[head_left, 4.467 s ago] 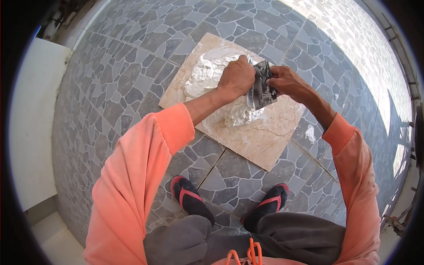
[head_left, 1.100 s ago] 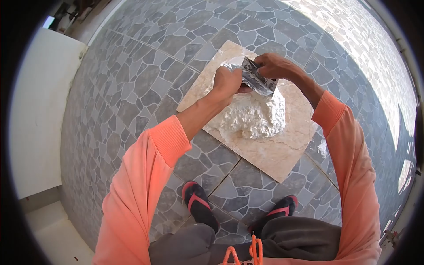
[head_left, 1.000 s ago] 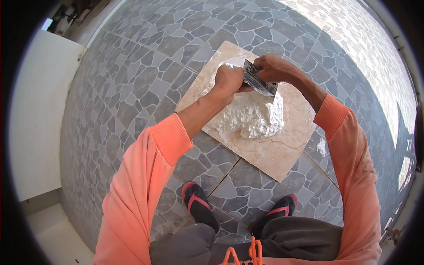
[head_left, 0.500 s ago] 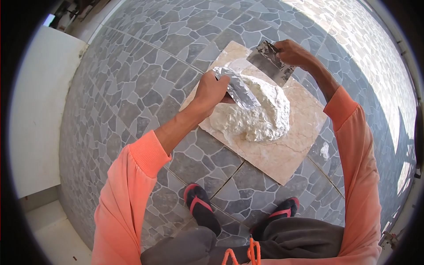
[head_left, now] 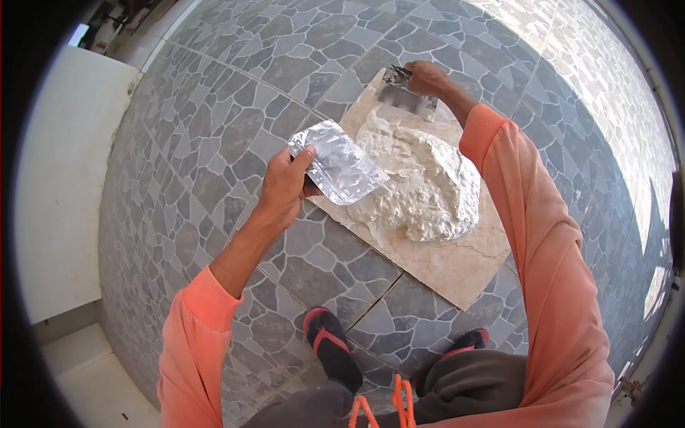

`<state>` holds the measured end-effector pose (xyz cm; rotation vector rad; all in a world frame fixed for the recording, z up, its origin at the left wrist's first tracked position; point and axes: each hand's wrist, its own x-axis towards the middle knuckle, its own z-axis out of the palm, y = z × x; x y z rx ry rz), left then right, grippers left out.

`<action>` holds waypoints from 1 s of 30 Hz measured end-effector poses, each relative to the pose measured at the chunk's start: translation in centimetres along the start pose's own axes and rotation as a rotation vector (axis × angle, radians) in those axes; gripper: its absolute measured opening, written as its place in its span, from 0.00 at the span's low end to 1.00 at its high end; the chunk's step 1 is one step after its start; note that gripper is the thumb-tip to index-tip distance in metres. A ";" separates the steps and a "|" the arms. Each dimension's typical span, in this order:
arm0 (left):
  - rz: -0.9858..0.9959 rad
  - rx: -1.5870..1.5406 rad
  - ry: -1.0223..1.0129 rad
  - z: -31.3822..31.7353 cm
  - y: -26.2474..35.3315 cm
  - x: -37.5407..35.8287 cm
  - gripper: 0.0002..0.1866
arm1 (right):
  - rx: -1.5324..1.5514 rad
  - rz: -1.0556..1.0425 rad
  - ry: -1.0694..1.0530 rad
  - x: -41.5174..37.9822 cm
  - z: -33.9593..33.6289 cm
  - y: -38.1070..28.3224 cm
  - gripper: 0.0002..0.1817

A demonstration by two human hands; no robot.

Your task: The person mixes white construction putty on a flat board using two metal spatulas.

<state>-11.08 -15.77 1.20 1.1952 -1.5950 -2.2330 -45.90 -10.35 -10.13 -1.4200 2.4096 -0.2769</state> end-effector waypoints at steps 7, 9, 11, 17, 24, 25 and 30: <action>0.003 -0.045 0.063 -1.7 0.1 -0.7 0.17 | 0.011 -0.393 -0.324 0.6 0.9 -8.6 0.21; 0.016 -0.035 0.068 -2.0 0.4 -1.1 0.17 | -0.040 -0.501 -0.448 0.3 1.5 -11.0 0.21; 0.021 -0.033 0.078 -2.3 0.8 -1.6 0.17 | -0.161 -0.479 -0.544 -0.1 1.5 -12.7 0.22; 0.056 -0.025 0.084 -2.6 1.4 -2.2 0.17 | -0.180 -0.716 -0.546 -4.1 -0.4 -12.5 0.22; 0.067 0.094 0.017 -0.1 1.6 -2.1 0.16 | -0.059 -0.716 -0.331 -12.3 -4.7 -7.3 0.25; 0.080 0.121 0.008 0.6 1.7 -2.0 0.16 | -0.078 -0.633 -0.320 -13.3 -5.3 -6.9 0.24; 0.121 0.240 -0.036 5.6 2.7 -1.3 0.15 | -0.085 -0.301 -0.195 -17.9 -8.2 -5.1 0.18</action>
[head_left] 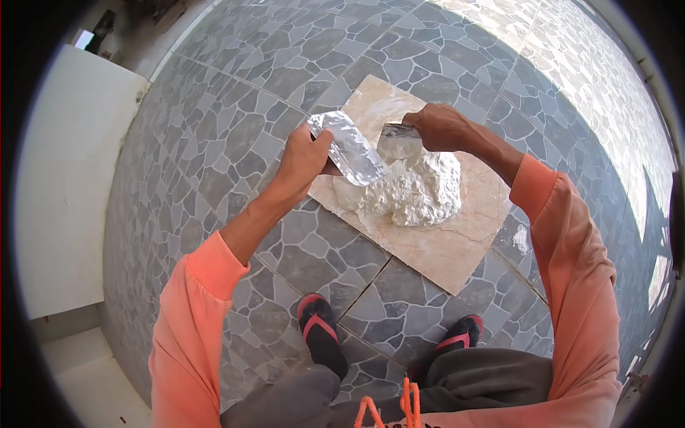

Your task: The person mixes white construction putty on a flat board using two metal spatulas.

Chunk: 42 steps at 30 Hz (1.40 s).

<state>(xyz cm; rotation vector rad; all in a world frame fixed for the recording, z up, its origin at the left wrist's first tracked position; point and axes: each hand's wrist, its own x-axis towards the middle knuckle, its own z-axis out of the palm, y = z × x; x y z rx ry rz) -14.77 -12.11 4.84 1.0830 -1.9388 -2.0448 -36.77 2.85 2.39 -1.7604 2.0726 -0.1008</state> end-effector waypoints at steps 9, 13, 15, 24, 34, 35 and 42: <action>0.187 0.154 0.000 9.0 1.3 0.4 0.18 | 0.228 0.323 0.127 -3.2 -2.3 -2.1 0.13; 0.197 0.378 -0.008 10.2 1.7 0.8 0.19 | 0.246 0.342 0.135 -4.3 -3.7 -3.5 0.13; 0.279 0.559 -0.010 10.2 0.5 2.6 0.19 | 0.261 0.369 0.157 -4.8 -4.2 -3.0 0.14; 0.255 0.634 -0.398 9.3 6.7 6.6 0.17 | 0.679 0.705 0.203 -12.2 -8.7 1.4 0.12; 0.530 1.083 -0.631 10.7 10.9 6.7 0.19 | 1.345 1.111 0.618 -18.3 -8.6 -2.5 0.06; 0.463 1.091 -0.669 11.0 11.5 6.6 0.19 | 1.443 1.179 0.660 -18.3 -6.8 -4.2 0.05; 0.649 1.141 -0.493 11.3 8.7 5.9 0.18 | 2.182 1.521 0.909 -13.1 12.3 -18.6 0.06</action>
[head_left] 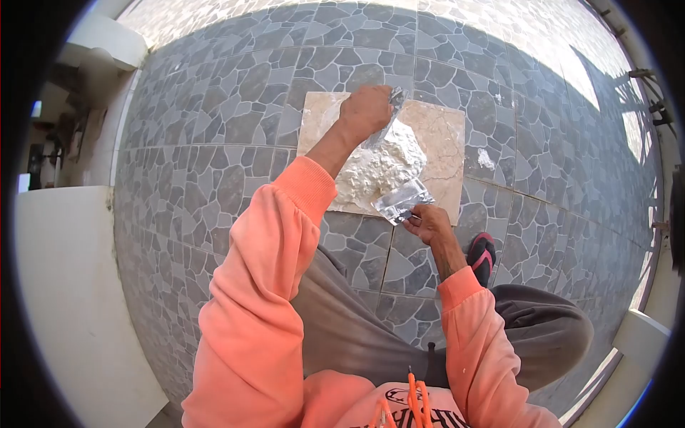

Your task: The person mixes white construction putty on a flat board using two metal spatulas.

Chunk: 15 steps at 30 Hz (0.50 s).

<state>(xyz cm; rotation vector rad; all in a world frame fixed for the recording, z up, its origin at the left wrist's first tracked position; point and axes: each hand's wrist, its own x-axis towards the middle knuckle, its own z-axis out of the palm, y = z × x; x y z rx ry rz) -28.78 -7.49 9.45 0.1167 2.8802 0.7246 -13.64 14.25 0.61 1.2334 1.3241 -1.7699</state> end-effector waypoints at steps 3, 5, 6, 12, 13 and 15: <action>-0.109 -0.006 -0.070 -0.1 0.0 -2.3 0.22 | 0.019 0.102 -0.022 1.0 1.0 6.9 0.08; -0.093 -0.002 -0.086 0.1 -1.5 -3.1 0.23 | 0.045 0.128 -0.022 1.5 1.8 10.0 0.10; -0.083 0.002 -0.084 -0.1 -2.2 -3.2 0.24 | 0.058 0.132 -0.028 1.8 2.4 11.0 0.10; -0.067 -0.039 0.062 -2.3 -3.3 -4.3 0.24 | 0.172 0.048 0.001 1.3 4.6 14.5 0.11; -0.048 -0.053 0.111 -2.5 -3.2 -4.5 0.23 | 0.193 0.037 0.008 1.5 4.9 14.8 0.11; -0.028 -0.073 0.107 -3.1 -2.7 -4.9 0.23 | 0.170 0.033 0.032 1.8 5.5 15.6 0.11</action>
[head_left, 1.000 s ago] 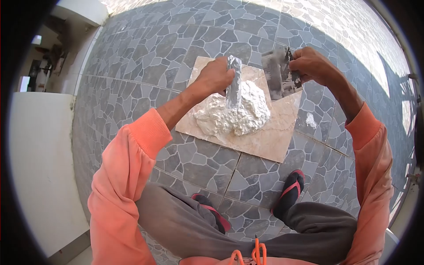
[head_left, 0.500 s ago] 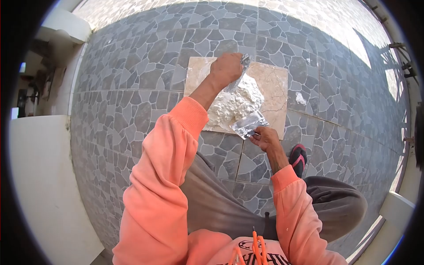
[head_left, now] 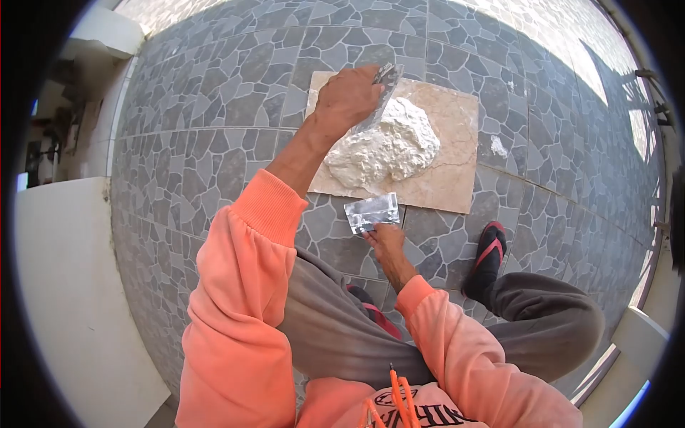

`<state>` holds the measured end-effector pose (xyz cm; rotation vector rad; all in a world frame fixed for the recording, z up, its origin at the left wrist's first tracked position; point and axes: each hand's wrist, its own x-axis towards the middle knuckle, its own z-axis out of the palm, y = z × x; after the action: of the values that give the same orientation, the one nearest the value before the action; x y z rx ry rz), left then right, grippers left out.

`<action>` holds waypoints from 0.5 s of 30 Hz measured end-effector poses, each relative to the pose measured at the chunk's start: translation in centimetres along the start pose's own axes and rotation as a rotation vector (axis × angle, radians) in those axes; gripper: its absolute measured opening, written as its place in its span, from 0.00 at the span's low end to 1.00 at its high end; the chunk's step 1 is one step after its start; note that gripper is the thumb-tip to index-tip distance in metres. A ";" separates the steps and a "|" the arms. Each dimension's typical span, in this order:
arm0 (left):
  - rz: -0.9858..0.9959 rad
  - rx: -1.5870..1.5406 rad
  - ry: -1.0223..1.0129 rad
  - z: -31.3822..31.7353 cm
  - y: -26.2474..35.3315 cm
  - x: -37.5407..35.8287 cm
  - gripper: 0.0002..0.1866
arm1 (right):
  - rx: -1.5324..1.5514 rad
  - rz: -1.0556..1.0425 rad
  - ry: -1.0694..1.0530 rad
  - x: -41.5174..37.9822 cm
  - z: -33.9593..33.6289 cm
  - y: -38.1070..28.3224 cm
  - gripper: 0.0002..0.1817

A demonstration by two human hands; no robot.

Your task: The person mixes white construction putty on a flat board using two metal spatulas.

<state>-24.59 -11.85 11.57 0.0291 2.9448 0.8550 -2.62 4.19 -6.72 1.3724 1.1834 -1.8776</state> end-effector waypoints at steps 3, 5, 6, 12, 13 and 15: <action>0.034 -0.012 0.003 -0.3 0.4 0.1 0.22 | 0.066 -0.012 0.027 0.9 1.1 1.1 0.11; 0.074 -0.002 0.018 -0.1 0.0 -0.1 0.22 | 0.160 -0.029 0.022 1.6 2.2 2.4 0.11; 0.103 0.006 0.040 -0.1 -0.2 -0.1 0.21 | 0.212 -0.050 0.006 1.9 3.1 2.6 0.11; 0.117 0.022 0.060 -0.4 -0.2 -1.1 0.20 | 0.550 -0.011 -0.115 2.5 7.4 2.9 0.11; 0.114 0.027 0.050 -0.5 -0.2 -1.0 0.20 | 0.586 -0.001 -0.138 2.6 8.0 2.7 0.11; 0.152 0.012 0.095 -0.7 -0.3 -1.1 0.20 | 0.627 -0.001 -0.186 2.7 9.0 2.2 0.11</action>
<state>-23.57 -12.50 12.05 0.2213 3.0690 0.8808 -6.09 -4.55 -9.04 1.4442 0.5131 -2.4338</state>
